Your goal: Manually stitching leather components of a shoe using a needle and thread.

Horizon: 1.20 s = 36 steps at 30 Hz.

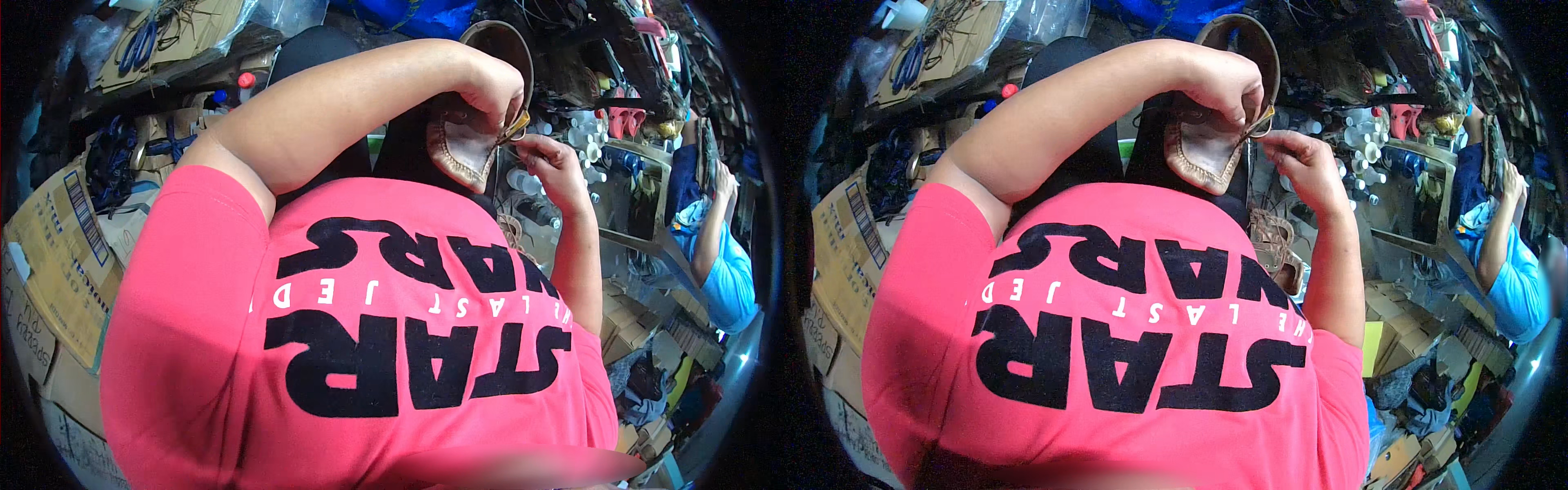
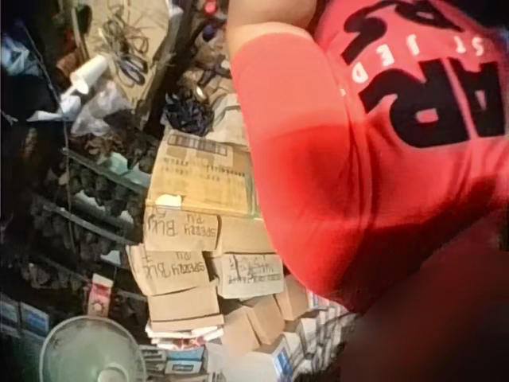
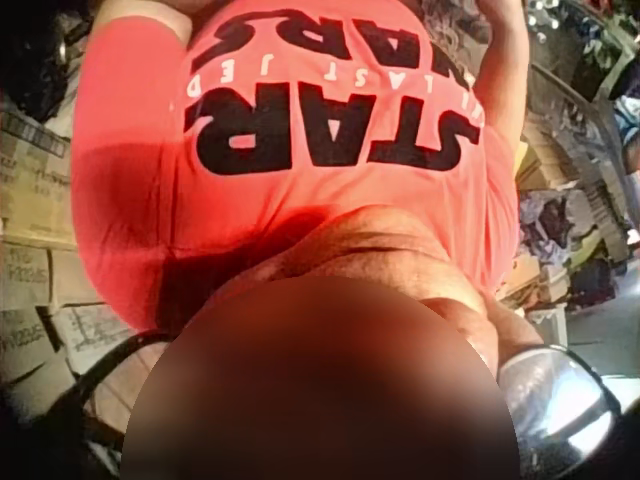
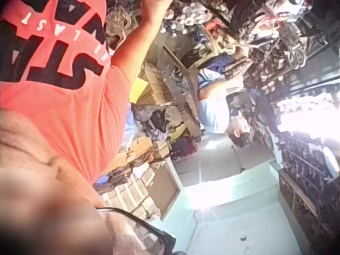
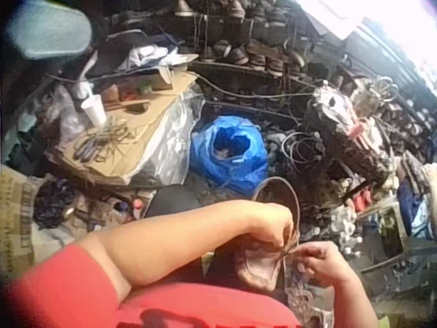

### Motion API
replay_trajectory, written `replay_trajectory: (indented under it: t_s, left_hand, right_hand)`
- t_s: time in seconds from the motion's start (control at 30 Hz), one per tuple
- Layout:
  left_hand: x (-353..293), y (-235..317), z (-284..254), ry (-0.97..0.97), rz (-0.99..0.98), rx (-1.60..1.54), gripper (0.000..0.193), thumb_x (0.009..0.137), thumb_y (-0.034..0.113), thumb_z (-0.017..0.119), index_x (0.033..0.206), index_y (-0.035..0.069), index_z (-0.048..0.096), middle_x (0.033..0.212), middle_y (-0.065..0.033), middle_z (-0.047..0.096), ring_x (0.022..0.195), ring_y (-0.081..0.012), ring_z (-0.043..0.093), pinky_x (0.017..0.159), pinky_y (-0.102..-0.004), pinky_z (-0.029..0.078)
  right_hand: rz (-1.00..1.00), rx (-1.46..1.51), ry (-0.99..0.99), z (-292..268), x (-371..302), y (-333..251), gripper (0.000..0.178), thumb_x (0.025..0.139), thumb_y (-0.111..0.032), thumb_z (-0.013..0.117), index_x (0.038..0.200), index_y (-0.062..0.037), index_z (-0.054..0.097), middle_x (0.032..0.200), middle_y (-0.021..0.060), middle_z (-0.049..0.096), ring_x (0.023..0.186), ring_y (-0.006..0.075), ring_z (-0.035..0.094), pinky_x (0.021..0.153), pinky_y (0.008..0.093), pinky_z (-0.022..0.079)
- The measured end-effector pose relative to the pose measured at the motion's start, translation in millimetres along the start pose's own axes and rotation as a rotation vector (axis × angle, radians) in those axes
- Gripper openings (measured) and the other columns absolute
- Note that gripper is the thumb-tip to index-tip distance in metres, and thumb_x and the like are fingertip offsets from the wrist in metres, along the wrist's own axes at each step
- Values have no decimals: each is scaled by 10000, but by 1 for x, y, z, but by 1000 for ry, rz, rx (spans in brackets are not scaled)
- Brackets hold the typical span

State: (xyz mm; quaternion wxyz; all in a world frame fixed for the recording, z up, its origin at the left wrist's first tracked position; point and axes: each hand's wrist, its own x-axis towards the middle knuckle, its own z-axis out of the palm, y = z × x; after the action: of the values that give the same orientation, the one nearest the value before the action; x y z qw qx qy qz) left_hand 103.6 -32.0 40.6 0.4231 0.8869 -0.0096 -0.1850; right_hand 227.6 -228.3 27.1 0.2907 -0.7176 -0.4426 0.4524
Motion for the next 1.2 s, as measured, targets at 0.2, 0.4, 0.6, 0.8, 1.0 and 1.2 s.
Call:
replay_trajectory:
  t_s: [0.2,0.4,0.6,0.8,1.0,1.2]
  left_hand:
    - [15,-5,1,39,0,80,305,664,148,703,954,54,688,833,-120,683,780,-230,655,706,-343,497]
    - [15,-9,0,45,35,3,310,654,135,728,952,55,689,832,-118,685,771,-225,653,702,-338,495]
    - [18,-13,0,33,35,-20,324,646,119,733,961,58,690,837,-116,687,769,-217,653,703,-332,494]
    - [19,-13,1,48,47,-28,329,634,117,733,959,76,696,841,-109,688,774,-222,657,704,-337,498]
    - [13,-9,5,163,6,111,337,623,138,745,949,70,695,850,-117,686,805,-241,660,713,-347,502]
    - [11,-13,2,63,8,-68,327,655,120,725,971,49,683,860,-113,687,802,-222,655,723,-334,495]
  right_hand:
    - [83,373,50,20,5,11,141,858,-109,628,982,-43,615,773,-59,554,657,27,463,577,187,387]
    - [-91,382,32,13,11,34,109,824,-69,640,931,-48,637,918,-32,532,868,70,487,763,214,379]
    - [56,490,-54,5,23,46,136,821,-74,637,955,-57,631,910,-45,541,886,73,485,803,218,369]
    - [46,655,-131,3,33,58,237,832,-53,612,1067,-23,602,1019,32,629,919,130,564,855,287,420]
    - [58,779,-60,22,24,49,177,811,-70,653,977,-15,628,934,26,637,840,116,563,797,266,432]
    - [9,505,47,19,8,33,138,836,-84,637,960,-26,652,866,-19,595,769,82,517,728,223,407]
